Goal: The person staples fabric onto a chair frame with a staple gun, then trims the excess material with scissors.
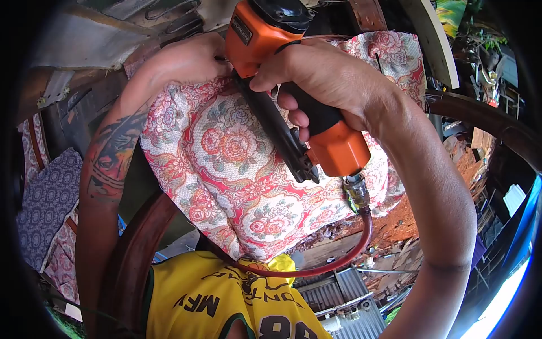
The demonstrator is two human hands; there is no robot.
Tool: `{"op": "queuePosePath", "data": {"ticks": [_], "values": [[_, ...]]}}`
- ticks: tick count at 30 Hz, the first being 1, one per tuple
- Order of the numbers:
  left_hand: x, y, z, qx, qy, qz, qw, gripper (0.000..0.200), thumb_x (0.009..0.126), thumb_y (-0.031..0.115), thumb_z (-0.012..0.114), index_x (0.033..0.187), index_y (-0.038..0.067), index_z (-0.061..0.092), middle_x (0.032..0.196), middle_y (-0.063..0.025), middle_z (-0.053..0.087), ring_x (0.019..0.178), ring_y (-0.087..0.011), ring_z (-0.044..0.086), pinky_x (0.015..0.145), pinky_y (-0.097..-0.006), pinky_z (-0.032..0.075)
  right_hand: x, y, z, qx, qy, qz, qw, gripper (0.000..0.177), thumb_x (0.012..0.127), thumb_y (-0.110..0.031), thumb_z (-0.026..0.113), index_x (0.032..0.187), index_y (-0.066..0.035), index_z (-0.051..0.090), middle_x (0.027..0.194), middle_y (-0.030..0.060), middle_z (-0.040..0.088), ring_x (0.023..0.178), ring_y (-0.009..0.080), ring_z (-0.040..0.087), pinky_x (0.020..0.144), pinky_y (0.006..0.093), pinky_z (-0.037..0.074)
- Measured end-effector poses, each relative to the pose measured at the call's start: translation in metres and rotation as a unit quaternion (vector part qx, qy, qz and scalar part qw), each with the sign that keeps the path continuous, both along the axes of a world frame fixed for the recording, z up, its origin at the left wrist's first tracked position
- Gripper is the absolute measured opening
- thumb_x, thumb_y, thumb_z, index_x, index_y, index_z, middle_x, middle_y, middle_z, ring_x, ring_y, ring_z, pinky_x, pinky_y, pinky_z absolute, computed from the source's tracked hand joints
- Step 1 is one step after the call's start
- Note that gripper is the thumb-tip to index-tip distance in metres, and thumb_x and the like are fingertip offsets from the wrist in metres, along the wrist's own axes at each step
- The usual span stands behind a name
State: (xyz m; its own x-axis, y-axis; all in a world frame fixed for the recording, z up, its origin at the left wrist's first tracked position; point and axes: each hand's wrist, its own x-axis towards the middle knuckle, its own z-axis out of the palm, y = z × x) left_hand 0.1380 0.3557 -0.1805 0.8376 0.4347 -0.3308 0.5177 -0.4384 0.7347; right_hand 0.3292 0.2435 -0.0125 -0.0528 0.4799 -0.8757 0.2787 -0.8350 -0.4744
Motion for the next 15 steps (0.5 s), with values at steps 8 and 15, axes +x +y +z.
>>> {"op": "queuePosePath", "data": {"ticks": [8, 15], "values": [[0.009, -0.001, 0.013, -0.034, 0.13, 0.007, 0.991, 0.031, 0.09, 0.019, 0.07, 0.117, 0.004, 0.072, 0.101, -0.0182, 0.072, 0.093, -0.03, 0.07, 0.085, -0.0407, 0.051, -0.005, 0.006, 0.0, -0.012, -0.026, 0.005, 1.0, 0.038, 0.089, -0.028, 0.071, 0.117, -0.002, 0.069, 0.062, -0.0024, 0.049, 0.047, 0.0082, 0.051, 0.046, 0.0306, 0.053], [0.009, 0.0, 0.01, -0.013, 0.152, 0.001, 0.988, 0.039, 0.09, 0.014, 0.07, 0.128, 0.007, 0.068, 0.121, -0.0184, 0.074, 0.114, -0.0313, 0.071, 0.1, -0.0405, 0.052, -0.009, 0.005, 0.001, 0.005, -0.013, 0.013, 1.0, 0.036, 0.09, -0.027, 0.07, 0.115, -0.001, 0.069, 0.062, -0.0013, 0.05, 0.047, 0.008, 0.052, 0.045, 0.0296, 0.053]]}}
